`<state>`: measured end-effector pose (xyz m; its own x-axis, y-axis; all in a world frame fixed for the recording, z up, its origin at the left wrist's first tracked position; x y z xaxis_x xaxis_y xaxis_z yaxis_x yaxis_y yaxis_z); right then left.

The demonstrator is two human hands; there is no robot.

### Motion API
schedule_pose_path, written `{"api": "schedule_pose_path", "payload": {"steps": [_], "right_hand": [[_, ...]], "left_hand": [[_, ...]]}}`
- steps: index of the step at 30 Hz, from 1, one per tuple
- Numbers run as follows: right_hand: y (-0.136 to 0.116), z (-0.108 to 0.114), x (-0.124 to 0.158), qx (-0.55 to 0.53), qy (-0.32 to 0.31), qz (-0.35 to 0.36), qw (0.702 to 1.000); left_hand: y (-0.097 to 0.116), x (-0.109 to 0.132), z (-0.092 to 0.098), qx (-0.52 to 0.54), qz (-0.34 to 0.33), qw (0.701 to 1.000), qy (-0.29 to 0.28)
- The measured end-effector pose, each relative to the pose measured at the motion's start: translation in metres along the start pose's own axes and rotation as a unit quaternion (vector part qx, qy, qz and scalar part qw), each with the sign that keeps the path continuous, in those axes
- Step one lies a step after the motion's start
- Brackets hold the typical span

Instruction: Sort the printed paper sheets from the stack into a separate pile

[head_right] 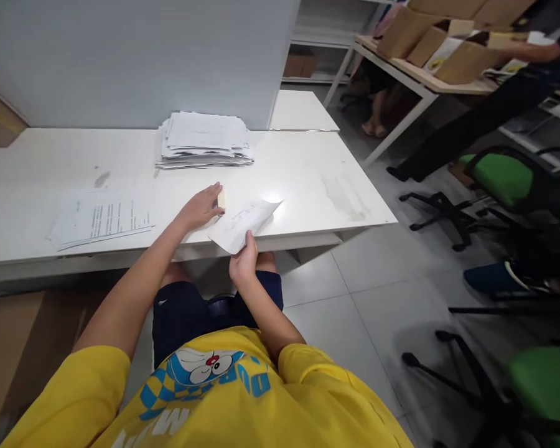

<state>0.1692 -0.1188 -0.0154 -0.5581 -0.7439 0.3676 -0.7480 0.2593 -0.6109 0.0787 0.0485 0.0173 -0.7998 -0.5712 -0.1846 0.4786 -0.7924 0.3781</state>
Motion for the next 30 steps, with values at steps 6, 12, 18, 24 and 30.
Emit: {"api": "schedule_pose_path", "payload": {"steps": [6, 12, 18, 24, 30], "right_hand": [[-0.002, -0.006, 0.01, -0.035, 0.009, -0.044, 0.998], [0.005, -0.006, 0.013, -0.02, -0.021, -0.079, 0.996], [0.003, -0.003, 0.008, -0.005, -0.021, -0.063, 0.998], [0.006, -0.025, -0.015, 0.013, -0.14, -0.159, 0.977], [0.004, -0.038, -0.024, 0.001, -0.185, -0.204, 0.961]], "left_hand": [[0.004, 0.002, 0.0, -0.007, 0.033, 0.999, 0.015], [0.006, 0.004, 0.002, -0.005, 0.054, 0.997, 0.049], [0.009, 0.006, 0.005, 0.005, 0.062, 0.997, 0.042], [0.004, 0.003, 0.002, 0.035, 0.067, 0.997, 0.024], [0.001, 0.003, 0.004, 0.068, 0.073, 0.995, 0.017]]}}
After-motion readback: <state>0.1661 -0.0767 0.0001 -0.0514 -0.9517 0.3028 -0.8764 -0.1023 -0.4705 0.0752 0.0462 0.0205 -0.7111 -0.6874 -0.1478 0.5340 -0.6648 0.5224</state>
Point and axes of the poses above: each hand's wrist, its own x-axis away from the middle knuckle, its own z-axis out of the back of the hand, y = z × x, the point moved 4 cm from there along -x, towards the middle knuckle, and after that the axes turned 2 degrees about -z, right-handed, at the moved point
